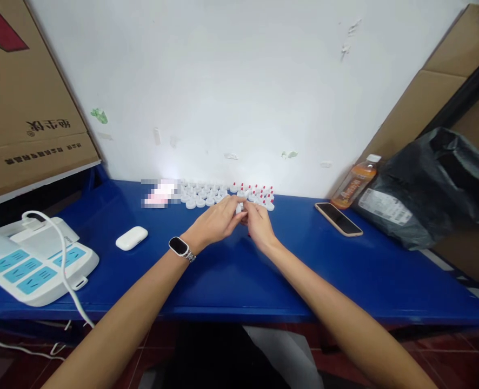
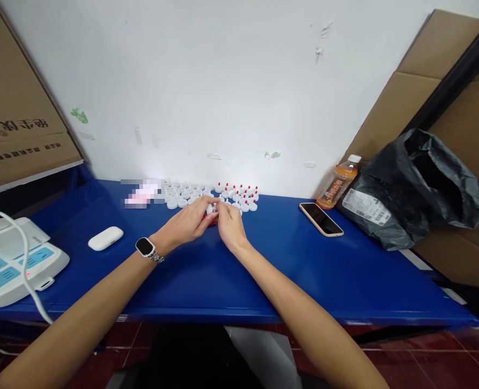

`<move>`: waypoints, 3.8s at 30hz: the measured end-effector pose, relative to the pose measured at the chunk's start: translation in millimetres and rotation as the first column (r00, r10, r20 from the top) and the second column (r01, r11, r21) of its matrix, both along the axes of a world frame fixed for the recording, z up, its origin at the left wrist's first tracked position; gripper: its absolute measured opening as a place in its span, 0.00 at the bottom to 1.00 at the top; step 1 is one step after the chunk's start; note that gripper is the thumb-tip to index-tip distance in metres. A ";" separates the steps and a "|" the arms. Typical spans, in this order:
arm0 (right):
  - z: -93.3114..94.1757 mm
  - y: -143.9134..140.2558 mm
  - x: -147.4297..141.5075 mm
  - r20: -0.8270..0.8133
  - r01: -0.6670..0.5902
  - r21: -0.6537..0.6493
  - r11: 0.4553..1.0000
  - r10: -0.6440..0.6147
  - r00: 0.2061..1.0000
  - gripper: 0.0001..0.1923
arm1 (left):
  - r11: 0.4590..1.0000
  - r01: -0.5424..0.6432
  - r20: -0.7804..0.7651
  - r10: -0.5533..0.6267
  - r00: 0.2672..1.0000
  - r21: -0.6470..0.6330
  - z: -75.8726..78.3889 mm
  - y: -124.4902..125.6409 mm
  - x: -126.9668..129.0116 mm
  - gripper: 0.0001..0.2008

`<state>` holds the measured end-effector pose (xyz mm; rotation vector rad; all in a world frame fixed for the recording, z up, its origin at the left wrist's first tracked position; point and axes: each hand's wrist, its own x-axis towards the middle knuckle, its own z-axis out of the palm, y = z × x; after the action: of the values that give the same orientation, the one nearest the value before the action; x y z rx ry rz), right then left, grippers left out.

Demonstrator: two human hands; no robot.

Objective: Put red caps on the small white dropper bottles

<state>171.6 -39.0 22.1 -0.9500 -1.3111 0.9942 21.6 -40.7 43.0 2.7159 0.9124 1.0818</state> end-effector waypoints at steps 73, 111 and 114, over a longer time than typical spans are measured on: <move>-1.7 1.6 35.3 0.888 -0.064 0.043 0.997 -0.009 0.459 0.04 | 0.859 -0.154 -0.011 0.171 0.985 -0.489 -21.9 7.8 -23.6 0.21; 10.2 42.8 25.1 0.760 -0.281 0.142 0.949 0.077 0.645 0.07 | 0.873 -0.233 0.051 0.281 0.958 -0.429 -25.4 25.5 -48.4 0.19; 8.0 33.6 32.7 0.697 -0.216 0.191 0.957 0.023 0.717 0.07 | 0.849 -0.261 0.064 0.325 0.944 -0.459 -25.1 25.1 -48.8 0.18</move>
<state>204.3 -5.4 30.1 -1.0829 -2.1034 0.5294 -27.1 -15.6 17.9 2.1467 1.3885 0.9422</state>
